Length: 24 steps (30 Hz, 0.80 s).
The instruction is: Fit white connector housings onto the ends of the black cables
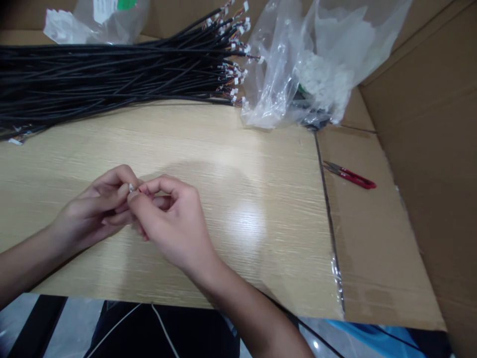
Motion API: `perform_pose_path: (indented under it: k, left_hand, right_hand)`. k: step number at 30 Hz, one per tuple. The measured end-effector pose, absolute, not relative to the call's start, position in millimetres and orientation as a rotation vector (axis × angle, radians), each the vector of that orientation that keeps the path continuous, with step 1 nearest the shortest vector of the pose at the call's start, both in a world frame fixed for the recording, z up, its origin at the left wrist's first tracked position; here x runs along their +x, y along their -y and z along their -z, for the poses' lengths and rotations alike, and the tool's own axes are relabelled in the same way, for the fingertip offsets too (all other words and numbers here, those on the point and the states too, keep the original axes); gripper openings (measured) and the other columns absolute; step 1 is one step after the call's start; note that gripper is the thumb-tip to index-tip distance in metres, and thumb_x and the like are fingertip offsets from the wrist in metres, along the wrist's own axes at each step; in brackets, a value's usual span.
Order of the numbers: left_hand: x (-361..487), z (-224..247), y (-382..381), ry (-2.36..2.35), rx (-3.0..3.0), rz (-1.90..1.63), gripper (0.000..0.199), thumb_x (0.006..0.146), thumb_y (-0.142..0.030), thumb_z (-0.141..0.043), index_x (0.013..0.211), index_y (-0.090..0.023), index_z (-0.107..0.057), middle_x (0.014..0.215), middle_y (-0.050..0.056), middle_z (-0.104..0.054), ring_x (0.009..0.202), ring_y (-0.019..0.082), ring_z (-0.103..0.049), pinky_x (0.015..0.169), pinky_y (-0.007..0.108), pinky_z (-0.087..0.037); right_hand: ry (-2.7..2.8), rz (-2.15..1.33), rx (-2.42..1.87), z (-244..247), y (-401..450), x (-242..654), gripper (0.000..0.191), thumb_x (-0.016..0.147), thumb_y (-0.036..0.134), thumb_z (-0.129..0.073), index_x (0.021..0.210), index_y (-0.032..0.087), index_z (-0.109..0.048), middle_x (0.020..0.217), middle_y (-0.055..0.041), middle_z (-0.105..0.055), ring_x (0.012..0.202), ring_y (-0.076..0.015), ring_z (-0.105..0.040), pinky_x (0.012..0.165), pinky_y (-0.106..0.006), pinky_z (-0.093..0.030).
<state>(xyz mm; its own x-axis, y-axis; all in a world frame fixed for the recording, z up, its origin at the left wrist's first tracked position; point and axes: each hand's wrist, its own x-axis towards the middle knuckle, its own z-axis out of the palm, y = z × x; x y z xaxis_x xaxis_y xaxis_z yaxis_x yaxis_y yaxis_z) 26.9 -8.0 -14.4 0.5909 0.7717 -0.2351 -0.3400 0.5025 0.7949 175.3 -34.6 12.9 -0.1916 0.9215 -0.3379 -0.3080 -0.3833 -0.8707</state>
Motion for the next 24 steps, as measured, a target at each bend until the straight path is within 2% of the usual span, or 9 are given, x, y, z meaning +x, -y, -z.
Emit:
perform_pose_path:
  k: [6,14,19,24]
  left_hand:
    - [22.7,14.1,6.8,-0.708,1.032,-0.829,0.020,0.086,-0.031,-0.065,0.078,-0.015,-0.058,0.055,-0.003,-0.042,0.044,0.001,-0.035,0.041,0.011,-0.028]
    - [22.9,12.7,6.6,-0.793,1.324,-0.921,0.023,0.088,-0.028,-0.062,0.073,-0.013,-0.055,0.052,-0.004,-0.041,0.042,0.000,-0.038,0.039,0.007,-0.031]
    - [23.0,15.2,8.1,-0.736,1.212,-0.888,0.020,0.092,-0.028,-0.057,0.078,-0.014,-0.053,0.052,-0.005,-0.038,0.042,0.000,-0.036,0.039,0.008,-0.029]
    - [22.8,16.1,10.8,-0.706,1.117,-0.854,0.021,0.092,-0.030,-0.058,0.079,-0.014,-0.053,0.053,-0.005,-0.038,0.042,0.000,-0.034,0.040,0.009,-0.026]
  right_hand:
    - [0.846,-1.773,-1.094,-12.2,32.0,180.0,0.017,0.077,0.020,-0.075,0.071,0.015,-0.060,0.048,0.0067,-0.053,0.042,-0.0059,-0.047,0.039,-0.016,-0.039]
    - [0.915,-1.686,-1.068,-9.5,33.8,180.6,0.018,0.077,0.018,-0.077,0.072,0.014,-0.059,0.052,0.0066,-0.052,0.043,-0.0042,-0.047,0.039,-0.014,-0.036]
    - [0.886,-1.788,-1.059,-8.5,33.1,182.9,0.020,0.080,0.027,-0.075,0.075,0.014,-0.060,0.048,0.0061,-0.050,0.042,-0.0054,-0.045,0.040,-0.016,-0.037]
    - [0.807,-1.907,-0.941,-1.2,30.3,184.9,0.020,0.081,0.029,-0.074,0.074,0.014,-0.062,0.052,0.0044,-0.054,0.044,-0.0048,-0.047,0.042,-0.016,-0.038]
